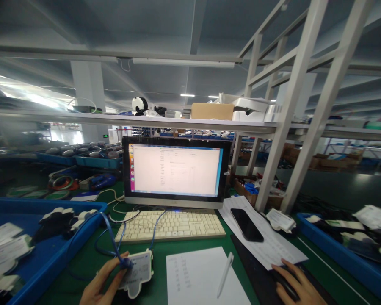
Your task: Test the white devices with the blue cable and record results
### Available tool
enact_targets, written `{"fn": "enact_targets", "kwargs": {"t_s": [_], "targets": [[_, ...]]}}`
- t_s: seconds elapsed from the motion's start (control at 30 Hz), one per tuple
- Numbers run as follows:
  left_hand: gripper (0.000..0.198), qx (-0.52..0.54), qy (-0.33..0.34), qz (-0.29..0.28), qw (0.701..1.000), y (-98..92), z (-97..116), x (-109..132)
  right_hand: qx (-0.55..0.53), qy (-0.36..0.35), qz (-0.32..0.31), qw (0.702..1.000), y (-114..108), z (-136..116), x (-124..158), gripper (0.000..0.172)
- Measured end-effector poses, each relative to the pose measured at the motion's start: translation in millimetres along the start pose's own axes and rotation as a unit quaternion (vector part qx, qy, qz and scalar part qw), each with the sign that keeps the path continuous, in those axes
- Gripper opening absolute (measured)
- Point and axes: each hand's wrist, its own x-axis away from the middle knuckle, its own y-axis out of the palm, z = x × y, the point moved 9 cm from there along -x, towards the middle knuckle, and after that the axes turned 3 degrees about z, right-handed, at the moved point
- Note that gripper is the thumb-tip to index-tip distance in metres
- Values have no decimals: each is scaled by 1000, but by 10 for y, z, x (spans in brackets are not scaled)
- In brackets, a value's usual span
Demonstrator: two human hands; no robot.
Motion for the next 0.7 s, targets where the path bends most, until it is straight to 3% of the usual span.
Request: {"fn": "enact_targets", "kwargs": {"t_s": [0.5, 0.6, 0.7], "targets": [[24, 1, -3, -5, 1000, 9, -27, 19, 6, -11, 12, 1000, -3, -21, 15, 37], [24, 5, 7, 6, 1000, 13, -12, 7, 32, -21, 46, 998, -98, -86, -2, 43], [23, 7, 25, 26, 999, -3, 27, -3, 56, -56, 103, 992, -292, -311, -43, 46]]}}
